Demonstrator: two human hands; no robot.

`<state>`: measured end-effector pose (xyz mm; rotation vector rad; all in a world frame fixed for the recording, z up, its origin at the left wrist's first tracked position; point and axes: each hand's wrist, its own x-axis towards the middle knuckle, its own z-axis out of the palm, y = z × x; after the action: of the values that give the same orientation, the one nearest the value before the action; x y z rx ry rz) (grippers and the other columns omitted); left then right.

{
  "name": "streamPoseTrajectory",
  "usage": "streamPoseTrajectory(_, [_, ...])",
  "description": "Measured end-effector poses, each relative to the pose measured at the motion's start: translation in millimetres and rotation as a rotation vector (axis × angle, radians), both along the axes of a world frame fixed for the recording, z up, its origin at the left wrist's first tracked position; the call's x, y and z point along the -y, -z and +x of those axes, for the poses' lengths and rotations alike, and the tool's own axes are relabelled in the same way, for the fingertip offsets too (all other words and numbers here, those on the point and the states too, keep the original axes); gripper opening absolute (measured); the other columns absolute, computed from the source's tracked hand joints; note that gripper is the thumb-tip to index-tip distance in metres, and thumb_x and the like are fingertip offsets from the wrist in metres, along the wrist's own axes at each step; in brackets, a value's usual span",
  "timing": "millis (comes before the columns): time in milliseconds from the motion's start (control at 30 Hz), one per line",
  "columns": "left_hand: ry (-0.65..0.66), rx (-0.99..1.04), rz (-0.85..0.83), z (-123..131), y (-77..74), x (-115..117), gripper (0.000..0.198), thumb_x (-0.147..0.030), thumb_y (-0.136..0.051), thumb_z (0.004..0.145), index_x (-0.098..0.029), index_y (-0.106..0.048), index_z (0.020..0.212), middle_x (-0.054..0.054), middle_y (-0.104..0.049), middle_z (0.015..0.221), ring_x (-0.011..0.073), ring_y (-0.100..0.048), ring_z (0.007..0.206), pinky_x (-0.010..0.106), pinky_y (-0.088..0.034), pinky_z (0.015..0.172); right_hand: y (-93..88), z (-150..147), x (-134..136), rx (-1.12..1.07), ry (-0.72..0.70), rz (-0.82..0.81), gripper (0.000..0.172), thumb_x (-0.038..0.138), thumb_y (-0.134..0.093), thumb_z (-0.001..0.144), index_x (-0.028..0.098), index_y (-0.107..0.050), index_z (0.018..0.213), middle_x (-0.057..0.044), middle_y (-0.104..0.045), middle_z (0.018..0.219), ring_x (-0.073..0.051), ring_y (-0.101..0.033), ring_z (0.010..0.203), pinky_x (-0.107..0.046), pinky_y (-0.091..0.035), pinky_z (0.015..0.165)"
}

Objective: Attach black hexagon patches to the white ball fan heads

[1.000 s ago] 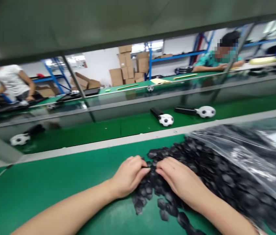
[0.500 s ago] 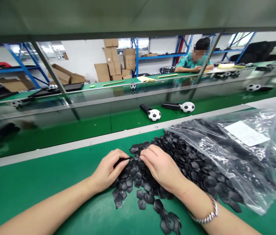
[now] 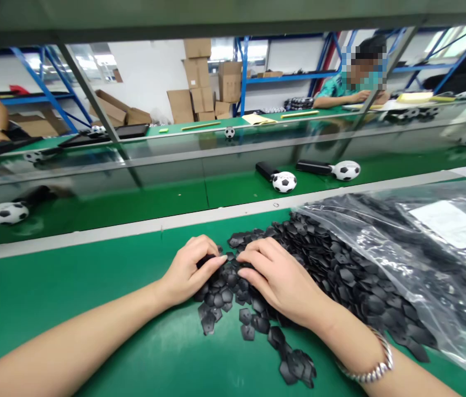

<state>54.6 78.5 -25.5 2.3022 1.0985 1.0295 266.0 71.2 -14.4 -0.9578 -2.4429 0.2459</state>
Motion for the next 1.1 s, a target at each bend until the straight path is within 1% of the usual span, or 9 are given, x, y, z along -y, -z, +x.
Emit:
streamPoseTrajectory(167, [-0.010, 0.014, -0.031, 2, 0.6, -2, 0.026, -0.028, -0.038, 0.092, -0.015, -0.056, 0.078, 0.003, -0.055, 0.076, 0.0147, -0.051, 0.076, 0.027, -0.041, 0.072, -3.2, -15, 20, 0.164, -0.207, 0.002, 0.027, 0.030, -0.048, 0.089, 0.022, -0.054, 0.114, -0.010, -0.054, 0.114, -0.025, -0.045, 0.108, -0.042, -0.043, 0.088])
streamPoseTrajectory(233, [-0.008, 0.047, -0.074, 3, 1.5, -4, 0.026, -0.025, -0.037, 0.092, -0.016, -0.059, 0.085, 0.003, -0.057, 0.080, 0.0147, -0.053, 0.080, 0.026, -0.042, 0.074, -2.3, -22, 28, 0.211, -0.249, 0.017, 0.030, 0.030, -0.053, 0.086, 0.026, -0.054, 0.116, -0.008, -0.053, 0.119, -0.026, -0.043, 0.113, -0.044, -0.042, 0.089])
streamPoseTrajectory(300, [-0.011, 0.091, -0.122, 4, 2.7, -7, 0.023, -0.022, -0.039, 0.091, -0.016, -0.061, 0.088, 0.003, -0.058, 0.082, 0.0143, -0.054, 0.082, 0.026, -0.043, 0.076, 0.7, -26, 30, 0.248, -0.259, 0.034, 0.026, 0.028, -0.055, 0.085, 0.027, -0.056, 0.112, -0.006, -0.054, 0.120, -0.027, -0.043, 0.114, -0.045, -0.043, 0.088])
streamPoseTrajectory(400, [-0.038, 0.139, -0.165, 4, 3.9, -9, 0.018, -0.023, -0.047, 0.088, -0.016, -0.060, 0.079, 0.001, -0.057, 0.078, 0.0136, -0.054, 0.078, 0.024, -0.043, 0.074, 5.9, -21, 22, 0.275, -0.217, 0.066, 0.015, 0.023, -0.050, 0.087, 0.022, -0.060, 0.099, -0.007, -0.058, 0.113, -0.027, -0.045, 0.110, -0.044, -0.043, 0.085])
streamPoseTrajectory(500, [-0.057, 0.161, -0.179, 4, 4.0, -8, 0.020, -0.026, -0.051, 0.086, -0.016, -0.054, 0.070, 0.000, -0.054, 0.073, 0.0128, -0.052, 0.072, 0.024, -0.042, 0.069, 6.8, -10, 10, 0.276, -0.139, 0.097, 0.017, 0.019, -0.043, 0.090, 0.019, -0.060, 0.091, -0.008, -0.060, 0.105, -0.025, -0.049, 0.103, -0.043, -0.042, 0.082])
streamPoseTrajectory(633, [-0.088, 0.207, -0.208, 4, 4.5, -8, 0.026, -0.030, -0.047, 0.088, -0.016, -0.048, 0.066, -0.001, -0.050, 0.070, 0.0119, -0.049, 0.069, 0.023, -0.040, 0.067, 3.3, -1, 2, 0.315, -0.052, 0.091, 0.019, 0.018, -0.040, 0.091, 0.018, -0.058, 0.084, -0.007, -0.061, 0.092, -0.023, -0.052, 0.088, -0.040, -0.041, 0.075])
streamPoseTrajectory(767, [-0.161, 0.242, -0.201, 2, 7.6, -13, 0.031, -0.033, -0.046, 0.089, -0.017, -0.046, 0.062, -0.001, -0.048, 0.070, 0.0136, -0.047, 0.073, 0.026, -0.039, 0.071, 3.7, 2, 0, 0.343, 0.018, 0.117, 0.020, 0.020, -0.039, 0.091, 0.017, -0.057, 0.085, -0.007, -0.057, 0.083, -0.022, -0.051, 0.080, -0.037, -0.040, 0.069])
streamPoseTrajectory(900, [-0.183, 0.259, -0.207, -1, 8.6, -16, 0.028, -0.033, -0.044, 0.089, -0.017, -0.051, 0.068, 0.002, -0.053, 0.079, 0.0160, -0.049, 0.084, 0.029, -0.039, 0.080, 6.0, 4, -3, 0.313, 0.028, 0.159, 0.020, 0.022, -0.038, 0.092, 0.018, -0.058, 0.090, -0.008, -0.057, 0.085, -0.022, -0.050, 0.080, -0.036, -0.039, 0.069])
streamPoseTrajectory(1100, [-0.080, 0.264, -0.230, 0, 5.4, -14, 0.026, -0.034, -0.039, 0.091, -0.018, -0.057, 0.083, 0.003, -0.056, 0.092, 0.0164, -0.050, 0.095, 0.030, -0.038, 0.089, 5.6, 3, -2, 0.277, 0.024, 0.153, 0.020, 0.024, -0.040, 0.092, 0.018, -0.059, 0.096, -0.007, -0.059, 0.084, -0.021, -0.053, 0.078, -0.035, -0.040, 0.068])
